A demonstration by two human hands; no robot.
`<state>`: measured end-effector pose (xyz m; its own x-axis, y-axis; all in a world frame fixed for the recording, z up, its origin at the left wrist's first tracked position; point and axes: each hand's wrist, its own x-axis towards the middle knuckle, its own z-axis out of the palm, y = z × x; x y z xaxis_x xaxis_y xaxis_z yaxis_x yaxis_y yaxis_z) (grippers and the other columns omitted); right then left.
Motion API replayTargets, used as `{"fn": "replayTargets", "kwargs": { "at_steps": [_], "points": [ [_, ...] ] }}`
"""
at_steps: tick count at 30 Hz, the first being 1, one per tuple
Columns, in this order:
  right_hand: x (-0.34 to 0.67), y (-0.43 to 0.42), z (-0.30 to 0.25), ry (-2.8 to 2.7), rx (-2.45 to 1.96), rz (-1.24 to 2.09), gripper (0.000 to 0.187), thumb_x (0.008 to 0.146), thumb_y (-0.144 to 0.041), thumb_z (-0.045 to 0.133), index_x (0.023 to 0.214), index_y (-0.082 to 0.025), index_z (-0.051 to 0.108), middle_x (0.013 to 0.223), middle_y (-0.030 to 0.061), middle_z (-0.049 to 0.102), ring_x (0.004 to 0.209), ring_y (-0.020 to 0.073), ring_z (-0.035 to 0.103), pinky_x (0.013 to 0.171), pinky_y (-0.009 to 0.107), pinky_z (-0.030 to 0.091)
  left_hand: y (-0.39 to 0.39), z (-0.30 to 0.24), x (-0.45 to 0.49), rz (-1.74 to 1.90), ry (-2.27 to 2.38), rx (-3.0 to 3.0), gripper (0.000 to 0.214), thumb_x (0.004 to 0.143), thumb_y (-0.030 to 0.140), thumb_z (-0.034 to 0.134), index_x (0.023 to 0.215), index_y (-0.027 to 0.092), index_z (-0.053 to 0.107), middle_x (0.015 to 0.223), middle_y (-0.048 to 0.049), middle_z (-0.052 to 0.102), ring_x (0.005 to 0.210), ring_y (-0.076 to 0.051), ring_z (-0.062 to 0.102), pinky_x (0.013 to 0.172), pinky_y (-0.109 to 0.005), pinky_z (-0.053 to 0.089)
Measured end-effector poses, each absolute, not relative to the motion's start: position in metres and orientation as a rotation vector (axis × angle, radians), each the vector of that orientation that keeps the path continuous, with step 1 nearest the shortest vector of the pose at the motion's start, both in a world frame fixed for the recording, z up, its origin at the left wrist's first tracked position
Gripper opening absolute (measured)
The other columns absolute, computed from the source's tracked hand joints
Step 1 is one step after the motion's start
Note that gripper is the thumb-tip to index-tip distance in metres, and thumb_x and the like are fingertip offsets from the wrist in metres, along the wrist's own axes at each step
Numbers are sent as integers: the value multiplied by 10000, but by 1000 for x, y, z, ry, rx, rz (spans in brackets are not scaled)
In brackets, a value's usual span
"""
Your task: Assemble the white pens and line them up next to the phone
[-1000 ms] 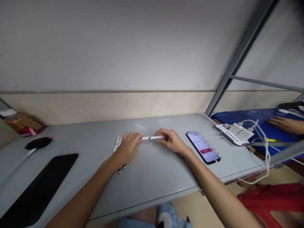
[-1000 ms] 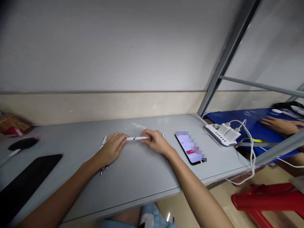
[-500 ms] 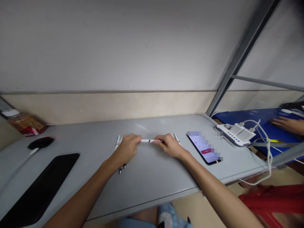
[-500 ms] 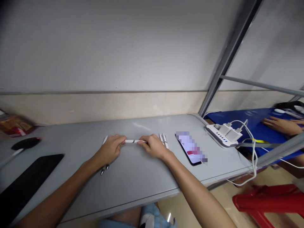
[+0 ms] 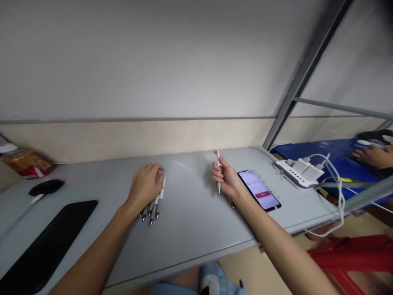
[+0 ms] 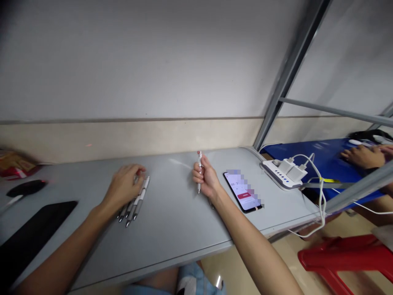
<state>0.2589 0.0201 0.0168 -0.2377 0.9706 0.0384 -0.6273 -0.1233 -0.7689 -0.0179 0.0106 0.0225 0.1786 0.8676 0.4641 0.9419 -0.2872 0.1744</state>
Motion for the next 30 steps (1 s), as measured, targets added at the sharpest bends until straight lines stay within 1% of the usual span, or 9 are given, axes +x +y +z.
{"fn": "replayTargets", "kwargs": {
  "at_steps": [1, 3, 8, 12, 15, 19, 23, 27, 30],
  "points": [
    [260, 20, 17, -798, -557, 1667, 294, 888, -369, 545, 1169, -331, 469, 592, -76, 303, 420, 79, 202, 359, 168, 164, 12, 23, -22, -665, -1839, -2260, 152, 808, 238, 468, 917, 203, 568, 902, -74, 623, 938, -277, 530, 772, -383, 383],
    [262, 19, 17, -787, -504, 1679, 335, 877, -342, 577, 1185, -361, 446, 592, -82, 278, 421, 73, 169, 360, 162, 118, 14, 25, -28, -513, -1932, -2248, 124, 781, 255, 485, 865, 209, 563, 897, -75, 628, 924, -287, 528, 725, -371, 374],
    [262, 18, 18, -763, -418, 1700, 335, 876, -310, 595, 1175, -371, 456, 599, -81, 296, 425, 61, 161, 367, 162, 93, 12, 24, -28, -326, -1961, -2326, 129, 785, 316, 483, 830, 221, 559, 931, -63, 627, 956, -297, 500, 716, -372, 351],
    [263, 19, 19, -775, -416, 1705, 302, 880, -308, 589, 1155, -359, 475, 599, -78, 294, 427, 59, 163, 370, 169, 86, 10, 19, -25, -339, -1899, -2368, 178, 795, 357, 496, 875, 219, 576, 951, -72, 611, 966, -298, 479, 737, -377, 340],
    [263, 18, 20, -786, -440, 1691, 327, 878, -317, 589, 1176, -367, 463, 603, -78, 302, 428, 59, 166, 372, 168, 83, 9, 16, -22, -384, -1838, -2419, 191, 831, 368, 476, 896, 220, 578, 938, -65, 609, 946, -281, 475, 745, -372, 324],
    [261, 19, 20, -822, -475, 1665, 278, 870, -338, 590, 1117, -351, 465, 590, -83, 296, 418, 61, 159, 367, 171, 79, 5, 11, -15, -463, -1760, -2505, 226, 871, 413, 459, 897, 220, 572, 917, -50, 618, 928, -257, 477, 758, -366, 298],
    [261, 20, 20, -838, -527, 1650, 253, 850, -361, 606, 1052, -326, 457, 575, -91, 302, 406, 57, 159, 361, 166, 76, 1, 9, -5, -485, -1705, -2595, 198, 867, 397, 483, 925, 228, 569, 918, -36, 623, 928, -242, 488, 776, -365, 281],
    [263, 20, 22, -924, -611, 1621, 302, 845, -386, 596, 1112, -320, 473, 597, -80, 393, 410, 54, 256, 363, 151, 138, -2, 8, 0, -478, -1689, -2641, 188, 868, 377, 486, 972, 237, 557, 903, -27, 622, 926, -237, 497, 777, -365, 274],
    [267, 21, 23, -1037, -735, 1582, 337, 830, -387, 591, 1138, -271, 524, 663, -42, 499, 475, 73, 420, 403, 170, 298, -3, 7, 1, -462, -1680, -2658, 191, 873, 370, 477, 996, 246, 551, 862, -20, 615, 912, -234, 507, 777, -366, 274]
  ]
}}
